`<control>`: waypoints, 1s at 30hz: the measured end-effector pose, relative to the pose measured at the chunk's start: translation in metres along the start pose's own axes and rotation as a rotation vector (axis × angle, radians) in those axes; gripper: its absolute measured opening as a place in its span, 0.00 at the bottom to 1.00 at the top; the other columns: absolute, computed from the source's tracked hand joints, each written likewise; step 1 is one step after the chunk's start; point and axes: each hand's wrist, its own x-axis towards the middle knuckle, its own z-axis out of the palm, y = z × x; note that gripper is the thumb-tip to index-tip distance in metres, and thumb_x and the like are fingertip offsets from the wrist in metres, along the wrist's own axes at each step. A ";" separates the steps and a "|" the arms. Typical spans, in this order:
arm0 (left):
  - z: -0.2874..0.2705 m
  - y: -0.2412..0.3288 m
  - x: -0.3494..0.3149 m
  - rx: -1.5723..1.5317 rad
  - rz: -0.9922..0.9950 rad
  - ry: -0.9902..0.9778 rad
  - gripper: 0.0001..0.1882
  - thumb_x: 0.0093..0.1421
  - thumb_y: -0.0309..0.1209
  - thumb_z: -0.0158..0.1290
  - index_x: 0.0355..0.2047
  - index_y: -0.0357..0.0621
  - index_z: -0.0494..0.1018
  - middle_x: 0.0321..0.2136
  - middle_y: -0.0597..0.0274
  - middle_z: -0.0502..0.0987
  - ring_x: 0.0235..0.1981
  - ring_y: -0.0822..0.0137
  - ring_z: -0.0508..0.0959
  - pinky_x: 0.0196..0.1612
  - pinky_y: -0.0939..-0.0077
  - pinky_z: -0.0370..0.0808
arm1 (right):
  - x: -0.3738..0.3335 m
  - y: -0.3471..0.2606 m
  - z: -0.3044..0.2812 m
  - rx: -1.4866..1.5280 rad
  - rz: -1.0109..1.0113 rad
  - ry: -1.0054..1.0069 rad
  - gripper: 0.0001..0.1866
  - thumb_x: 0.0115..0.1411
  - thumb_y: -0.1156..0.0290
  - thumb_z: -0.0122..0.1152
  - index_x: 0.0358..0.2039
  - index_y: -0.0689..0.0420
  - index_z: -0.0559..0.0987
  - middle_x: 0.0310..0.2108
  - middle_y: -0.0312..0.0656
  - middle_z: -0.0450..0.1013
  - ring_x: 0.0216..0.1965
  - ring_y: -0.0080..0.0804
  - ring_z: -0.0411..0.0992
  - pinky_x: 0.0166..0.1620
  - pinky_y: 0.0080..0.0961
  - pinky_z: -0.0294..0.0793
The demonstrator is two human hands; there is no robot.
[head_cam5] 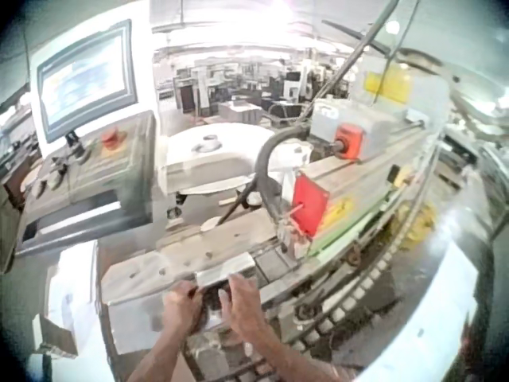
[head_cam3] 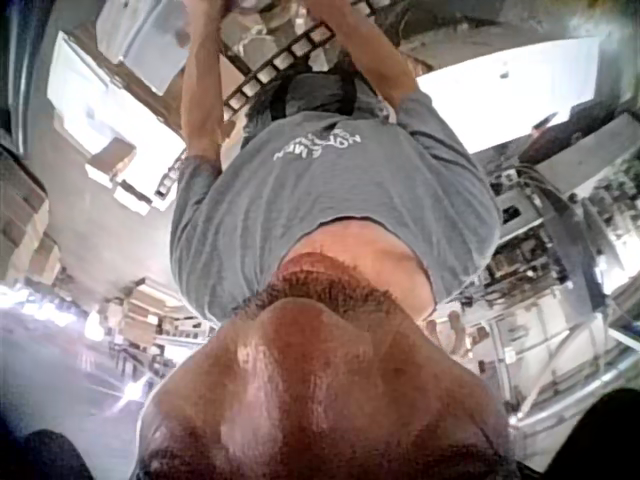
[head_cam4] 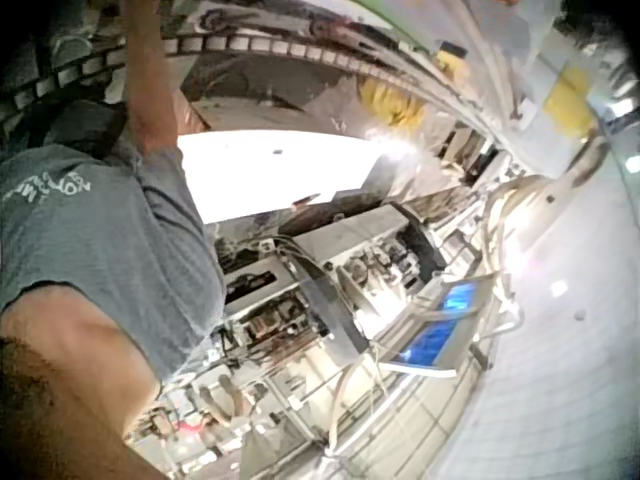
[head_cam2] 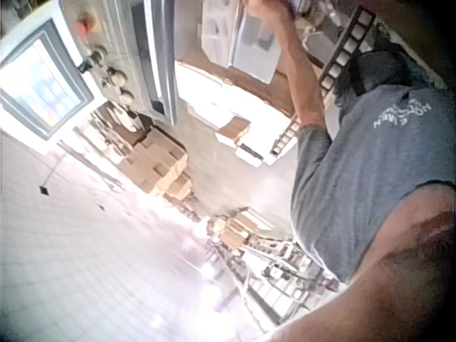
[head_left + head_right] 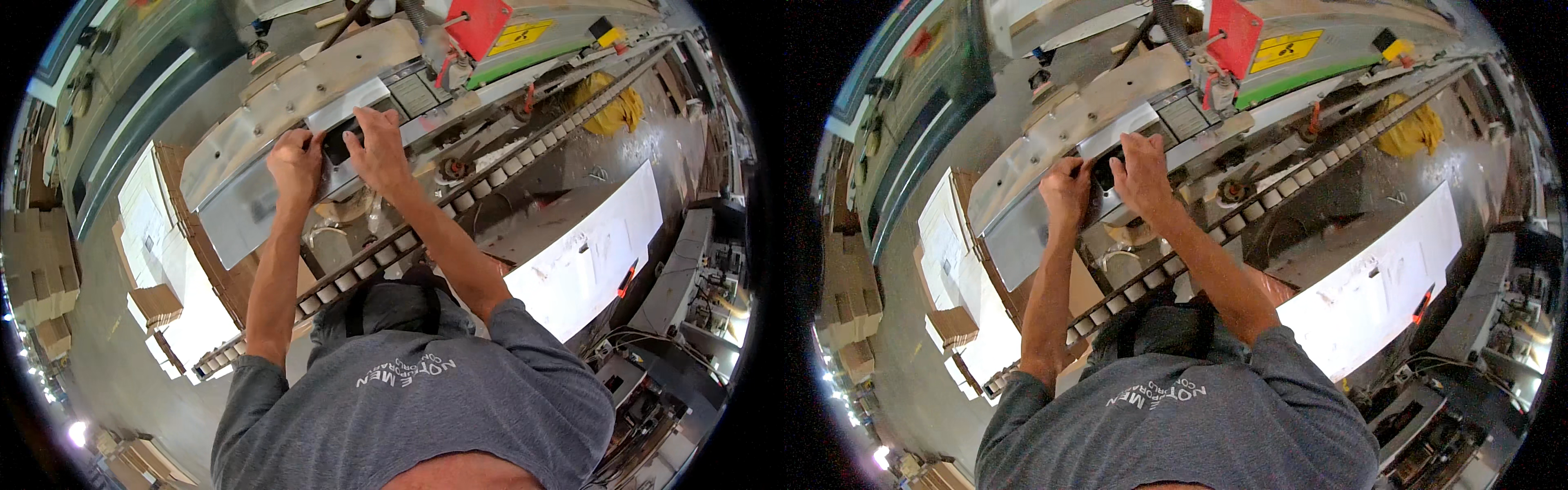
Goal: The person places a long white board onto an edge-banding machine, guides it through, carries it across the room to a stack of similar boards, and then feeds smaller white wood pieces one by one into the edge-banding machine.
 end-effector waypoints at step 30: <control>0.109 0.093 0.066 -0.086 0.058 -0.396 0.13 0.57 0.36 0.58 0.34 0.39 0.80 0.29 0.47 0.80 0.30 0.52 0.80 0.35 0.62 0.74 | -0.204 0.088 -0.298 -0.388 0.387 0.193 0.23 0.53 0.79 0.63 0.52 0.58 0.76 0.52 0.50 0.73 0.51 0.51 0.70 0.53 0.42 0.70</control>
